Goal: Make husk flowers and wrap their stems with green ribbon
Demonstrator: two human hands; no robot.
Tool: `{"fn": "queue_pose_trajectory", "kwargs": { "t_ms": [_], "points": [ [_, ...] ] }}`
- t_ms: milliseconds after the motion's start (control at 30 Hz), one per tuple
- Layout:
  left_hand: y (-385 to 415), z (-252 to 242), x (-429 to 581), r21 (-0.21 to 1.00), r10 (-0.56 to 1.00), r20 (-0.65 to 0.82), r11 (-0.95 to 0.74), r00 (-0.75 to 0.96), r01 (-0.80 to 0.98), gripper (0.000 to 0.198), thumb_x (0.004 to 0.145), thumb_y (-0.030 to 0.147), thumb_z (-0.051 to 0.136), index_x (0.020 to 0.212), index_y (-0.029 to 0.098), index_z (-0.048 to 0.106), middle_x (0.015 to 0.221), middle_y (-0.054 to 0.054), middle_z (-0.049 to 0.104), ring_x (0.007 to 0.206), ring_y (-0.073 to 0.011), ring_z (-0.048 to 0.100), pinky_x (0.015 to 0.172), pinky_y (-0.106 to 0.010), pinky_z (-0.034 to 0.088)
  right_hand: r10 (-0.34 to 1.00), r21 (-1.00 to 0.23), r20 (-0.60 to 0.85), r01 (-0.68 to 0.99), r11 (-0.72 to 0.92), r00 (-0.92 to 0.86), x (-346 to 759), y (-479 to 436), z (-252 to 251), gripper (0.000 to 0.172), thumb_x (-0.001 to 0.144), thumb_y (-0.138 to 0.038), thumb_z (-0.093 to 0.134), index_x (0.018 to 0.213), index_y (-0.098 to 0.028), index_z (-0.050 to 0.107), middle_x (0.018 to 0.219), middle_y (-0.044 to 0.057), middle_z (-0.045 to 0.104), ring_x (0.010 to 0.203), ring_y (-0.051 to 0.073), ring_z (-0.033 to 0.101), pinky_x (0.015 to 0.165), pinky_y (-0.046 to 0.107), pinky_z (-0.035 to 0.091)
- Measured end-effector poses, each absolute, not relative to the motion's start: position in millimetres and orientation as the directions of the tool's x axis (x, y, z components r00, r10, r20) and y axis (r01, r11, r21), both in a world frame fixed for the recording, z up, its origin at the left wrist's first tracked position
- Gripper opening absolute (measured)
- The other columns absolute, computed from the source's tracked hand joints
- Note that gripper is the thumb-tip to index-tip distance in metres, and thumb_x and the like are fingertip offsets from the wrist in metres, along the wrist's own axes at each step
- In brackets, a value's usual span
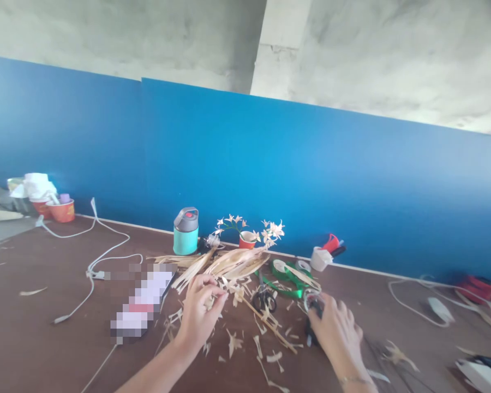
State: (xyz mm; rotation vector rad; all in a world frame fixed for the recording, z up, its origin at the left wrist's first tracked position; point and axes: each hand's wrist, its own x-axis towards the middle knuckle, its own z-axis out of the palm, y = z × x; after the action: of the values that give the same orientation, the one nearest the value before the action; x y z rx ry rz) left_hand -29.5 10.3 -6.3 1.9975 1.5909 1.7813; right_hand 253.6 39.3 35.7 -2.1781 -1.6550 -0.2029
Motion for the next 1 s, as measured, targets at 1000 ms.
{"fn": "queue_pose_trajectory", "kwargs": {
  "t_ms": [1000],
  "points": [
    [7,-4,-27,0.483,0.649,0.758,-0.493,-0.065,0.724,0.014,0.079,0.019,0.056,0.070,0.022,0.066,0.083,-0.004,0.057,0.083,-0.0195,0.052,0.075,-0.035,0.042,0.968,-0.982,-0.123,-0.114,-0.150,-0.218,119,-5,50,0.015,0.066,-0.025,0.068,0.059,-0.018,0.057,0.059,-0.004,0.050,0.058,0.011,0.041,0.058,0.022,0.032]
  ]
}}
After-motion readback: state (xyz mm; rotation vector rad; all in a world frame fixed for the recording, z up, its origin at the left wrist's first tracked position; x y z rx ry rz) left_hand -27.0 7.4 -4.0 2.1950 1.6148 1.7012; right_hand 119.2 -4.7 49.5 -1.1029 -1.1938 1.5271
